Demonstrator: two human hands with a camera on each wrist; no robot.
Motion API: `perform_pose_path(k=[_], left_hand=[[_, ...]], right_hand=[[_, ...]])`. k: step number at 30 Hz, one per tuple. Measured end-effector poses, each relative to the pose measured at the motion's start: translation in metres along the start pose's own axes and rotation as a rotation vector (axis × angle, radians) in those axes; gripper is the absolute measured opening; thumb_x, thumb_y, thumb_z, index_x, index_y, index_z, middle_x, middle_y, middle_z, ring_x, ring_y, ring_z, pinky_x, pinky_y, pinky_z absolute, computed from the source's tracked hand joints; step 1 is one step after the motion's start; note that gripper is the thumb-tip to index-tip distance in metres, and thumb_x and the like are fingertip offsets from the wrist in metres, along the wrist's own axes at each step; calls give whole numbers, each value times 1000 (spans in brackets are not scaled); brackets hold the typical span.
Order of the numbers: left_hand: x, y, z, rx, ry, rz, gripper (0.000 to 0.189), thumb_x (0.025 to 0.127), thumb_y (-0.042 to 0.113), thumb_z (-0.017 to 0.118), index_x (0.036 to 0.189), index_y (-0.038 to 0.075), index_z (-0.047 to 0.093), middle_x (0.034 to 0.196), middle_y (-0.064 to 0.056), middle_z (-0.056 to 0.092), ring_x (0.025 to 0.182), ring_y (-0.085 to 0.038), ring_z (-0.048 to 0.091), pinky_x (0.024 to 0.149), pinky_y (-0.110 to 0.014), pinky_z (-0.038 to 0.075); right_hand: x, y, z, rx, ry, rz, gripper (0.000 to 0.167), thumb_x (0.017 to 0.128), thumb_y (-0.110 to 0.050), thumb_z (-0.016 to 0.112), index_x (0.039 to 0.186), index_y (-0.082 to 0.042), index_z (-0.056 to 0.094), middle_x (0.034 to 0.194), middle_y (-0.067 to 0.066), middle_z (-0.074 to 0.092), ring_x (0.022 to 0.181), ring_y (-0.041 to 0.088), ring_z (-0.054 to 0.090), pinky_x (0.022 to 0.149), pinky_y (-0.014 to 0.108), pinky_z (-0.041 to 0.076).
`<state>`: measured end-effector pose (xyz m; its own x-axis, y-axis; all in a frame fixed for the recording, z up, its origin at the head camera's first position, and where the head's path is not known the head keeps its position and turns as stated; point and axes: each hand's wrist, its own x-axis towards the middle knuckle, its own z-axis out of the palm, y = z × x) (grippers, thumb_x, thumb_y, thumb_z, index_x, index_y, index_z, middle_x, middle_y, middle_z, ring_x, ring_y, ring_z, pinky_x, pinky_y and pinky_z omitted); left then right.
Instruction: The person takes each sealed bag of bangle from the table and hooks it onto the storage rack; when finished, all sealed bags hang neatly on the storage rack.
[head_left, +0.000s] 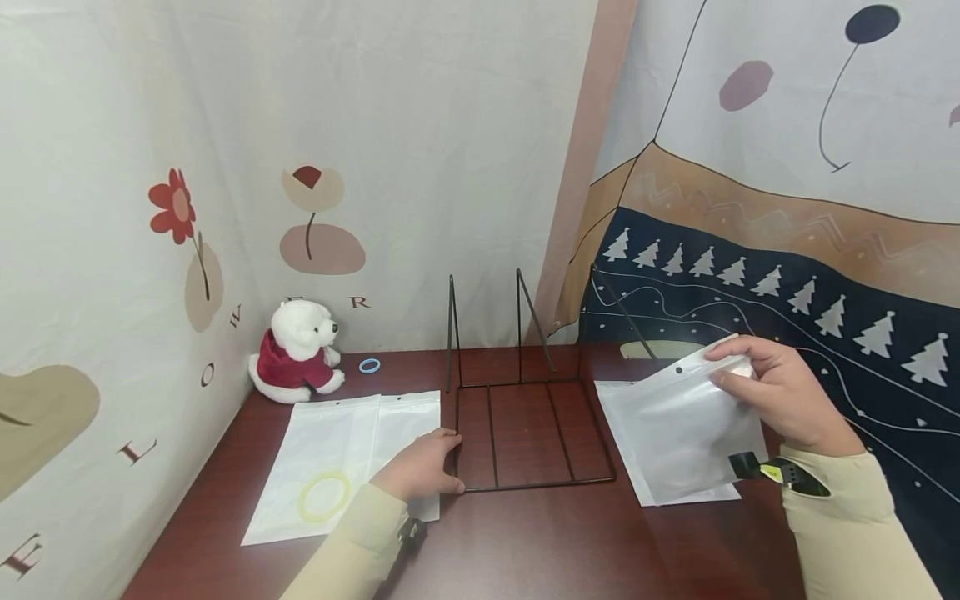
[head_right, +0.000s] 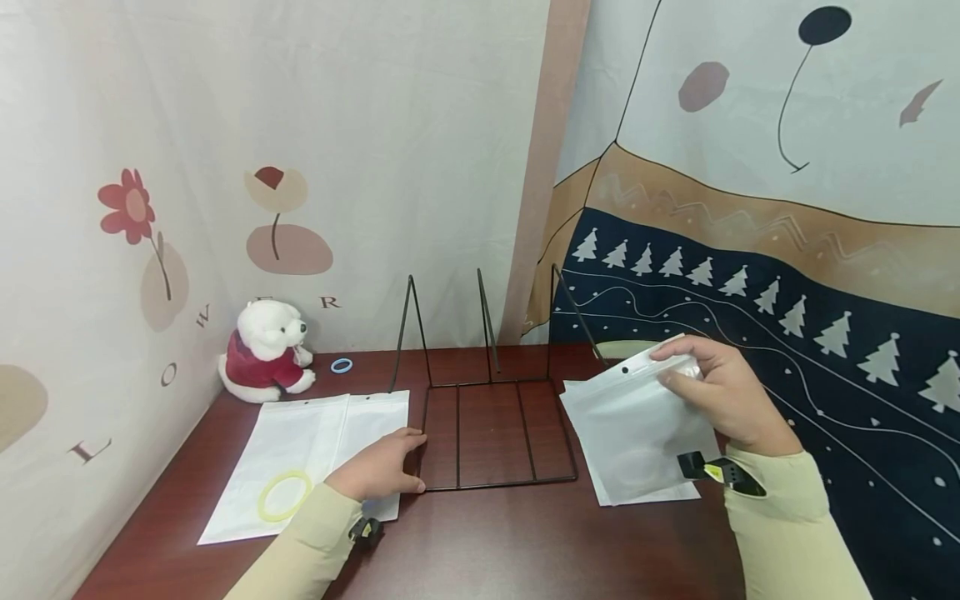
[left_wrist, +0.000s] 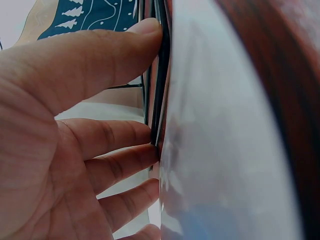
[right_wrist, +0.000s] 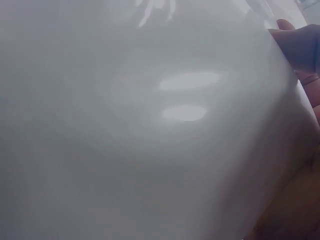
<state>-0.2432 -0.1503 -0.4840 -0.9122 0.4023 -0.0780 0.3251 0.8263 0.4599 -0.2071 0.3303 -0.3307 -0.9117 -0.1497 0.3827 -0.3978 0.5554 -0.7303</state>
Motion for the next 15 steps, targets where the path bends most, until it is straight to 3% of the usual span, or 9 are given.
perform_pose_path(k=[8, 15], left_hand=[[0, 0, -1, 2, -6, -4, 81, 79, 25, 89, 145, -8, 57, 154, -24, 53, 143, -44, 50, 119, -56, 44], [1, -1, 1, 8, -5, -3, 81, 78, 26, 89, 145, -8, 57, 154, -24, 53, 143, -44, 51, 119, -56, 44]], right_hand=[[1, -6, 11, 115, 6, -11, 20, 99, 1, 68, 118, -4, 72, 118, -10, 66, 86, 14, 74, 65, 36, 67], [0, -7, 20, 148, 61, -21, 21, 98, 3, 68, 118, -3, 73, 117, -9, 67, 91, 12, 71, 69, 31, 66]])
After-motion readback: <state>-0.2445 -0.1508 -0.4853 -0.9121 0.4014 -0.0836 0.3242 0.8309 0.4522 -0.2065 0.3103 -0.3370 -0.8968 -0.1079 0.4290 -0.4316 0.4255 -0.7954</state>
